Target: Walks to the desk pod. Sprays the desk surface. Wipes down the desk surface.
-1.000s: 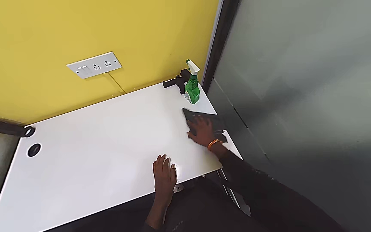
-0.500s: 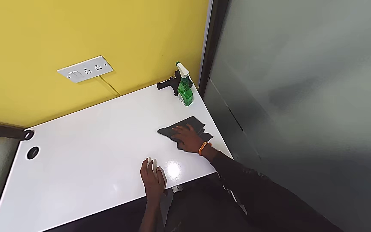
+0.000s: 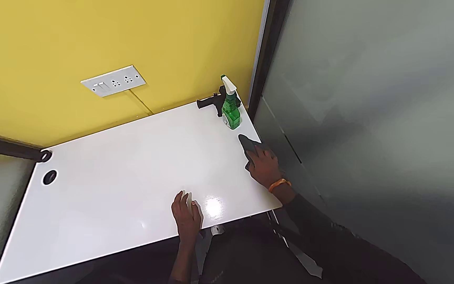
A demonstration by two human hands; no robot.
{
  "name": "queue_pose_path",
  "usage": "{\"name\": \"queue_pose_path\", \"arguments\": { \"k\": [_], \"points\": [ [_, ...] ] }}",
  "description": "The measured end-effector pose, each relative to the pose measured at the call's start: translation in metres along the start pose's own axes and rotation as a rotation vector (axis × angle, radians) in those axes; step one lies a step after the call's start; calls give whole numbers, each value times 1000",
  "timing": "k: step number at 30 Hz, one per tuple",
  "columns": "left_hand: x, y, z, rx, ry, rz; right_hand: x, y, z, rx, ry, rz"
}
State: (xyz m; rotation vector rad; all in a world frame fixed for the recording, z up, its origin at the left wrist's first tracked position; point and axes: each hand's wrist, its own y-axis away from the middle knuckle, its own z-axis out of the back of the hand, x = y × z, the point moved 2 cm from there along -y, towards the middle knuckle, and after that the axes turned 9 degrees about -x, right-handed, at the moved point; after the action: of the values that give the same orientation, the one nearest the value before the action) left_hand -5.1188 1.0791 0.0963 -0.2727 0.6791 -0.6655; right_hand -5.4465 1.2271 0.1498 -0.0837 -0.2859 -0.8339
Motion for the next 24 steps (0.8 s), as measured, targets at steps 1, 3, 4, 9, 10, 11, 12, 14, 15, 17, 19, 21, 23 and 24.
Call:
{"name": "queue_pose_path", "arguments": {
  "k": [1, 3, 4, 9, 10, 11, 12, 14, 15, 17, 19, 21, 23, 24],
  "points": [
    [0, 0, 0, -3, 3, 4, 1, 12, 0, -3, 33, 6],
    [1, 0, 0, 2, 12, 20, 1, 31, 1, 8, 62, 34],
    [1, 0, -1, 3, 15, 24, 2, 36, 3, 32, 70, 44],
    [-1, -2, -1, 2, 9, 4, -1, 14, -8, 5, 14, 55],
    [-1, -2, -1, 0, 9, -5, -1, 3, -11, 3, 15, 63],
    [-2, -2, 0, 1, 9, -14, 0, -9, -13, -4, 19, 72],
    [-2, -2, 0, 5, 6, -24, 1, -22, -14, -16, 27, 69],
    [-3, -1, 0, 9, -5, -41, 1, -47, -15, -30, 23, 39],
    [-4, -1, 0, 12, -11, -45, 2, -58, -15, -38, 25, 17],
    [-3, 0, 1, 7, -15, -55, 4, -73, -16, -60, 34, -11],
    [-2, 1, 0, 1, -8, -52, 6, -76, -19, -73, 31, -22],
    [-1, 1, 1, -7, 4, -50, 7, -72, -22, -96, 22, -7],
    [-1, 1, 1, -14, 16, -48, 12, -63, -23, -69, 25, 9],
    [-1, 1, 2, -14, 20, -45, 15, -58, -24, -58, 29, 24]
  ]
}}
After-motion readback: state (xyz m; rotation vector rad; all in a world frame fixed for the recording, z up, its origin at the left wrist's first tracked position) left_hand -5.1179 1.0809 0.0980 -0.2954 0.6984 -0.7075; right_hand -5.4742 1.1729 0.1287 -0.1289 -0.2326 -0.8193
